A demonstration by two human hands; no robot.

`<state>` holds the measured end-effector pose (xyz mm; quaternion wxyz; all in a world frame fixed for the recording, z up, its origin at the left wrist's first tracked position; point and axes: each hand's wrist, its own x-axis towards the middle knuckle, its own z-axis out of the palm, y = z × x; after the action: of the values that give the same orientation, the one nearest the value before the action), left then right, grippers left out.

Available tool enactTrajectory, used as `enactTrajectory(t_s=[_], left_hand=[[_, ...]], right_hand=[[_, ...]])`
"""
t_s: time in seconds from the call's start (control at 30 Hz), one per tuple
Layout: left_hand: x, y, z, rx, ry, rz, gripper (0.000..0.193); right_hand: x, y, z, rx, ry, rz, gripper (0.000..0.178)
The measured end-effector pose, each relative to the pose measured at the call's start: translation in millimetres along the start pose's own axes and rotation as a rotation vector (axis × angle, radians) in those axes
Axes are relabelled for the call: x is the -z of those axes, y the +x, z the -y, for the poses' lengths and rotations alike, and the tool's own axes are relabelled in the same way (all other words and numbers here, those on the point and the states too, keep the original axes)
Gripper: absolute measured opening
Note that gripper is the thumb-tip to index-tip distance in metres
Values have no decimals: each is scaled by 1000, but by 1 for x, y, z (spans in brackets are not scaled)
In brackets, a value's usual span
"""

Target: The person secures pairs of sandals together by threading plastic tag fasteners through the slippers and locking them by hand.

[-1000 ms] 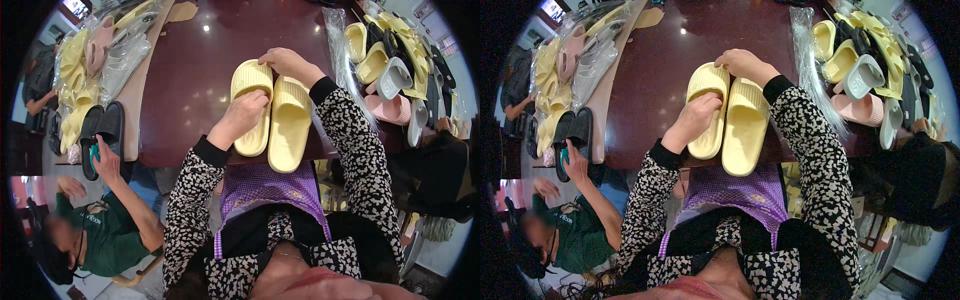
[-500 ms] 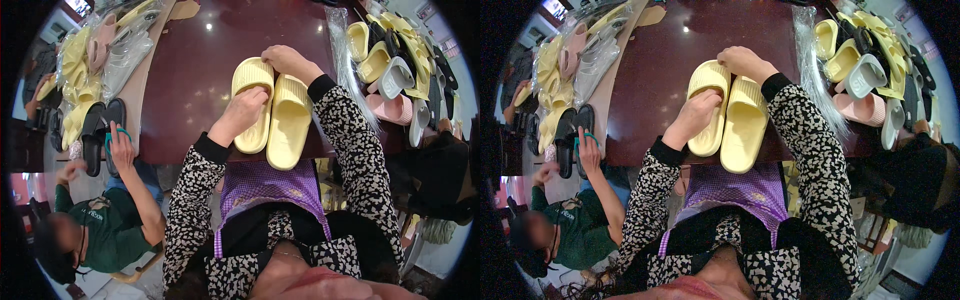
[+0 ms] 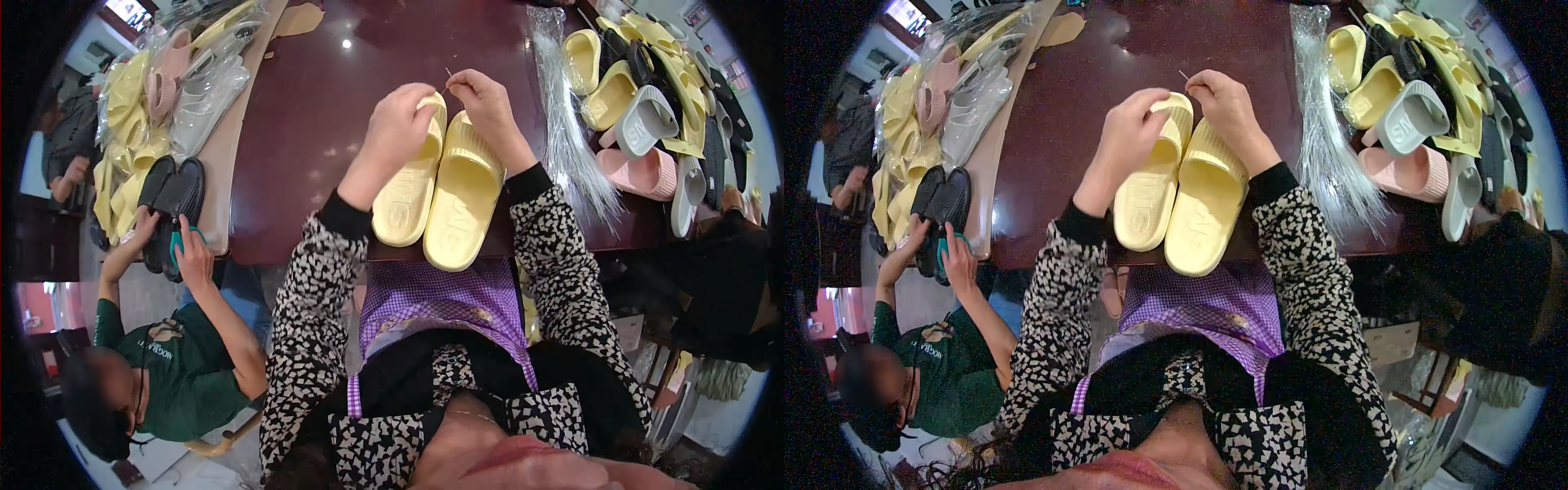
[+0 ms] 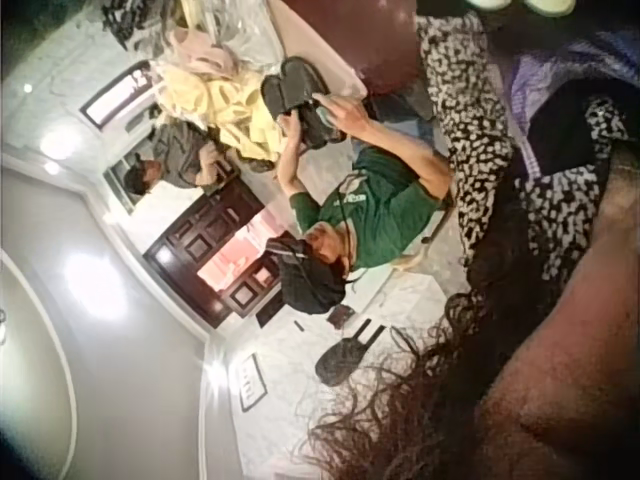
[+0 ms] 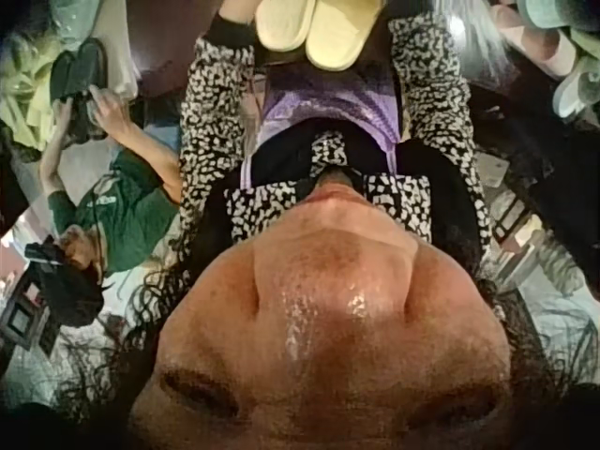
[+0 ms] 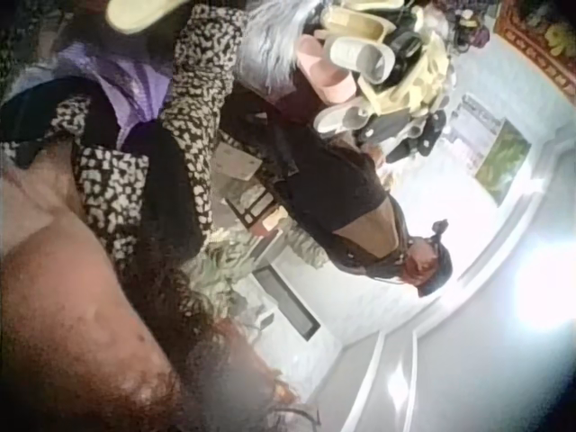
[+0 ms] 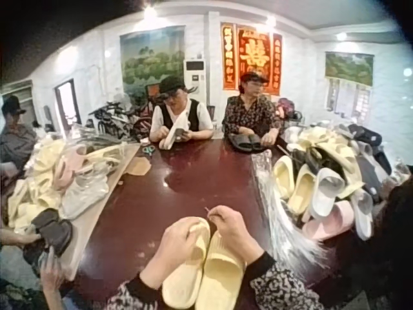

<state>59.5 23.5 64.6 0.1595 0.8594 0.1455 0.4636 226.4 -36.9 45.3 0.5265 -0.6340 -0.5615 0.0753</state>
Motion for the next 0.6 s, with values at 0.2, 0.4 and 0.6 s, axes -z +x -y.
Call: enactTrajectory(t_s=[0.2, 0.4, 0.6], left_hand=[[-19, 30, 4, 580, -528, 288, 15], [-33, 12, 21, 746, -671, 238, 11], [-26, 12, 21, 919, -924, 113, 6]], right_hand=[[-6, -9, -4, -57, 264, -126, 11], [-2, -13, -5, -78, 390, -162, 10], [2, -17, 5, -149, 500, -144, 8]])
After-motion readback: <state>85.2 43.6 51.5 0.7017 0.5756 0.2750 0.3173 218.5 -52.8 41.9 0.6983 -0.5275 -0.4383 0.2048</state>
